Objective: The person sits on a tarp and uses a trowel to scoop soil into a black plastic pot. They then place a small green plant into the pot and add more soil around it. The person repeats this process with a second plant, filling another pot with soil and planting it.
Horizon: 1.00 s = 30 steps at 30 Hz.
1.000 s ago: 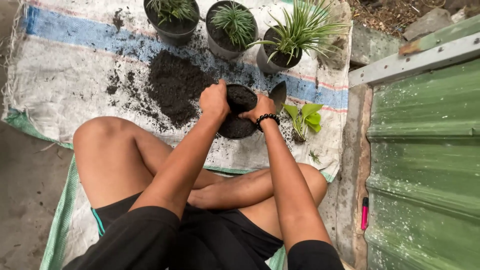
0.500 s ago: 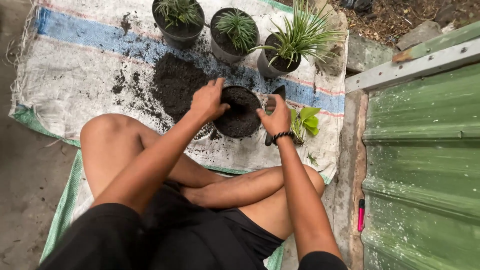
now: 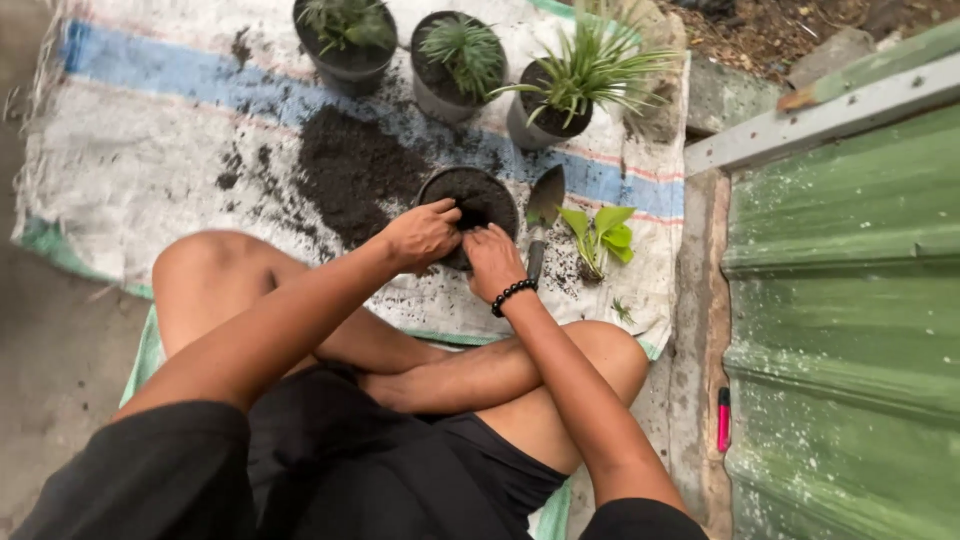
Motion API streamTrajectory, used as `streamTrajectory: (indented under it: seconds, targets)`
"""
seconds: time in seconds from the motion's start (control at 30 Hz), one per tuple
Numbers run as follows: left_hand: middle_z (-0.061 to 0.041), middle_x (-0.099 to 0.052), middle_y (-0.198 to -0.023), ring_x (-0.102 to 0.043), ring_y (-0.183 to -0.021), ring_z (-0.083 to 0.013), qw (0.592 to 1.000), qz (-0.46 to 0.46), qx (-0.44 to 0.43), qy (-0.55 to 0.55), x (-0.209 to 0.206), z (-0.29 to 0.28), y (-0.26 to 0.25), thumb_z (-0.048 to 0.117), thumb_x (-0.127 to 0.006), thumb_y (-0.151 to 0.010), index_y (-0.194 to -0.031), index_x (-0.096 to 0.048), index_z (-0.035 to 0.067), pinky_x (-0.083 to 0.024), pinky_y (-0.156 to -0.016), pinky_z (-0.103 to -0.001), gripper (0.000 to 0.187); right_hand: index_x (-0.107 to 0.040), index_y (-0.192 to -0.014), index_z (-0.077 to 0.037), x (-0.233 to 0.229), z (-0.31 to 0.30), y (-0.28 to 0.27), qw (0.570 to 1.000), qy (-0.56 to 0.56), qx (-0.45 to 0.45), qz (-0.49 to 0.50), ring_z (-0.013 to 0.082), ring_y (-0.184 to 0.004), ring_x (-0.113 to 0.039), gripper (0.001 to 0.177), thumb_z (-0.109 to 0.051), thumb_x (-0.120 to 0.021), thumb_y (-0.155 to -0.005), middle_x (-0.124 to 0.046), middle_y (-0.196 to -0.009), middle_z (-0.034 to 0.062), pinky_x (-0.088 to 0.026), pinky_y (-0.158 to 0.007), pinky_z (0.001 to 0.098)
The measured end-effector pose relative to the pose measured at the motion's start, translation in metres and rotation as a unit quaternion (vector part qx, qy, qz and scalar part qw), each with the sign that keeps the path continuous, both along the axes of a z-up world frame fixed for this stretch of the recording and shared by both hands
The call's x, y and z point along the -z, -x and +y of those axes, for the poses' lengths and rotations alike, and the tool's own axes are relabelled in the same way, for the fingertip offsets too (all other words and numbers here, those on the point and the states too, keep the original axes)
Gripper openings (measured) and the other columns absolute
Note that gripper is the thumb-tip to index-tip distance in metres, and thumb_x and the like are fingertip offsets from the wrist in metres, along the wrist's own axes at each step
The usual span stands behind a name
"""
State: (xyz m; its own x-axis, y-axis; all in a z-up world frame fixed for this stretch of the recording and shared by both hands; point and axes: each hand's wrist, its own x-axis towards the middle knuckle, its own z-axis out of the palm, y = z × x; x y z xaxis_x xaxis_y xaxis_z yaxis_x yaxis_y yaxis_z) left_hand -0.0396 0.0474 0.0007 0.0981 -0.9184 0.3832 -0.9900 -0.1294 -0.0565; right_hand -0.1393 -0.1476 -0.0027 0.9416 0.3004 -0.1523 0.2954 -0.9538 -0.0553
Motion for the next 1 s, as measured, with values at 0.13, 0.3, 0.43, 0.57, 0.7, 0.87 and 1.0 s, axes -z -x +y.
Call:
streamTrajectory:
  seconds: [0.13, 0.3, 0.43, 0.57, 0.7, 0.87, 1.0]
  targets:
    - [-0.002, -0.07, -0.068, -0.059, -0.093, -0.0214, 0.999, -0.034, -0.001, -0.036, 0.018, -0.011, 0.0, 0.023, -0.064, -0.076, -0.079, -0.069, 0.018, -0.039, -0.105, -0.042, 0.008, -0.064, -0.124, -0.005, -0.049, -0.005, 0.007, 0.999, -0.03, 0.02, 0.023, 0.0296, -0.131, -0.059, 0.068, -0.031, -0.088, -0.066, -0.069, -0.123, 0.0146, -0.03, -0.125, 0.0428]
    - [-0.014, -0.068, -0.129, -0.048, -0.142, -0.0288, 0.978, 0.091, -0.05, -0.181, -0.069, 0.008, 0.015, 0.069, -0.084, -0.045, -0.142, -0.054, 0.006, -0.03, -0.123, -0.046, 0.119, -0.074, -0.112, -0.02, -0.116, -0.114, 0.003, 0.89, -0.188, 0.415, -0.017, 0.0335, -0.109, -0.07, 0.03, -0.036, -0.074, -0.086, -0.077, -0.104, 0.0065, -0.053, -0.099, 0.0487]
    - [-0.021, -0.064, -0.135, -0.045, -0.145, -0.0369, 0.962, 0.253, -0.042, -0.095, -0.075, 0.003, 0.024, 0.071, -0.058, -0.079, -0.148, -0.05, 0.003, -0.03, -0.122, -0.052, 0.097, -0.076, -0.113, -0.016, -0.015, -0.256, 0.015, 0.852, -0.043, 0.51, 0.108, 0.0364, -0.103, -0.073, 0.051, -0.049, -0.078, -0.075, -0.076, -0.103, 0.0134, -0.057, -0.09, 0.0533]
    - [0.001, -0.07, -0.083, -0.067, -0.103, -0.0203, 0.965, 0.221, -0.122, 0.076, -0.063, -0.013, 0.02, 0.028, -0.07, -0.09, -0.111, -0.063, 0.019, -0.05, -0.099, -0.04, 0.024, -0.069, -0.122, 0.007, 0.006, -0.254, 0.002, 0.814, -0.06, 0.507, 0.276, 0.0454, -0.112, -0.068, 0.074, -0.053, -0.081, -0.079, -0.068, -0.12, 0.0283, -0.055, -0.091, 0.0547]
    - [-0.003, -0.069, -0.11, -0.062, -0.113, -0.0248, 0.95, 0.268, -0.153, 0.052, -0.074, -0.014, 0.023, 0.02, -0.079, -0.078, -0.139, -0.06, 0.019, -0.049, -0.095, -0.041, 0.064, -0.067, -0.122, 0.004, 0.07, -0.245, 0.001, 0.758, -0.078, 0.611, 0.214, 0.0415, -0.103, -0.072, 0.073, -0.048, -0.081, -0.074, -0.07, -0.114, 0.0244, -0.059, -0.081, 0.0569]
    - [-0.004, -0.068, -0.11, -0.061, -0.113, -0.0263, 0.94, 0.295, -0.159, 0.057, -0.064, -0.001, 0.025, 0.019, -0.077, -0.082, -0.128, -0.065, 0.016, -0.049, -0.093, -0.041, 0.049, -0.069, -0.111, 0.006, 0.076, -0.236, 0.006, 0.76, -0.149, 0.628, 0.077, 0.0375, -0.084, -0.075, 0.042, -0.017, -0.076, -0.077, -0.07, -0.092, 0.0202, -0.06, -0.07, 0.0505]
    - [-0.004, -0.067, -0.111, -0.061, -0.113, -0.0257, 0.937, 0.304, -0.158, 0.074, -0.061, 0.001, 0.027, 0.021, -0.076, -0.083, -0.128, -0.065, 0.017, -0.049, -0.091, -0.041, 0.047, -0.068, -0.117, 0.004, 0.064, -0.239, 0.01, 0.756, -0.202, 0.617, 0.086, 0.0387, -0.106, -0.071, 0.054, -0.024, -0.084, -0.074, -0.071, -0.106, 0.0223, -0.057, -0.087, 0.0526]
